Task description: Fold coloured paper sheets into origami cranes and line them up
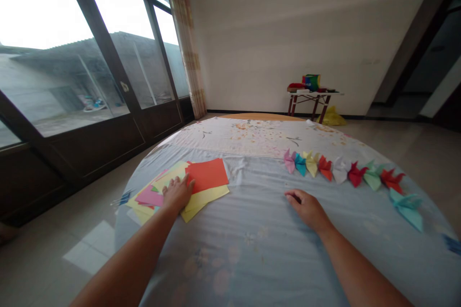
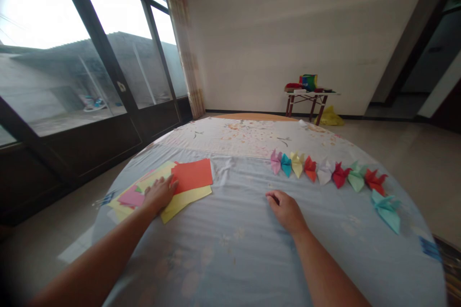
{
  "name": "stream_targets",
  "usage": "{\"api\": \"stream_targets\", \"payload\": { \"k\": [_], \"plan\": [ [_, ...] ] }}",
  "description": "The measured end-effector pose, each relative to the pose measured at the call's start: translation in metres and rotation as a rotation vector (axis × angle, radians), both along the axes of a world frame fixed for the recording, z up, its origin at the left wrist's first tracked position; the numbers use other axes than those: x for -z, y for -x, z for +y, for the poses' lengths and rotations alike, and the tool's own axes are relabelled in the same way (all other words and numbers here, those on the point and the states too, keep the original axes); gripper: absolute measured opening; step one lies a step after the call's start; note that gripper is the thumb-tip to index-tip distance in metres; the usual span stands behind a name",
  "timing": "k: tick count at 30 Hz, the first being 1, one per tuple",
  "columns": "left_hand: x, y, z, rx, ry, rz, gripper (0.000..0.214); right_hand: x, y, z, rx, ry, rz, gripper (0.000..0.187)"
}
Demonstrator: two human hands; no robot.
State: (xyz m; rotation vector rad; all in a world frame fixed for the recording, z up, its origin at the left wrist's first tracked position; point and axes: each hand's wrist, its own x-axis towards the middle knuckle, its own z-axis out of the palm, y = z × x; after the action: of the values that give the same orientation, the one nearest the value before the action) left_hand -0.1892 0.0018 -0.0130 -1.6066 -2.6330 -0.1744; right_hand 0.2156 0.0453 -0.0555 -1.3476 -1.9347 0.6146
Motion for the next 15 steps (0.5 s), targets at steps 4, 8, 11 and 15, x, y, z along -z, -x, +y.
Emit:
{"api": "stream_targets", "payload": {
  "k": [4, 8, 11, 15],
  "plan": [
    [-0.001, 0.014, -0.001, -0.054, -0.015, -0.005, 0.057, 0.001, 0.000, 0.000, 0.014, 0.014, 0.014, 0.030],
    [-0.006, 0.037, -0.004, -0.149, -0.002, -0.009, 0.053, 0.000, 0.002, 0.000, 0.002, 0.022, 0.024, 0.030],
    [-0.014, 0.047, -0.002, -0.188, -0.006, -0.014, 0.053, -0.003, 0.003, 0.000, 0.009, 0.014, 0.026, 0.030],
    [-0.038, 0.029, -0.011, -0.234, -0.054, -0.035, 0.041, -0.009, 0.005, -0.004, 0.028, -0.024, 0.024, 0.026]
  ]
}}
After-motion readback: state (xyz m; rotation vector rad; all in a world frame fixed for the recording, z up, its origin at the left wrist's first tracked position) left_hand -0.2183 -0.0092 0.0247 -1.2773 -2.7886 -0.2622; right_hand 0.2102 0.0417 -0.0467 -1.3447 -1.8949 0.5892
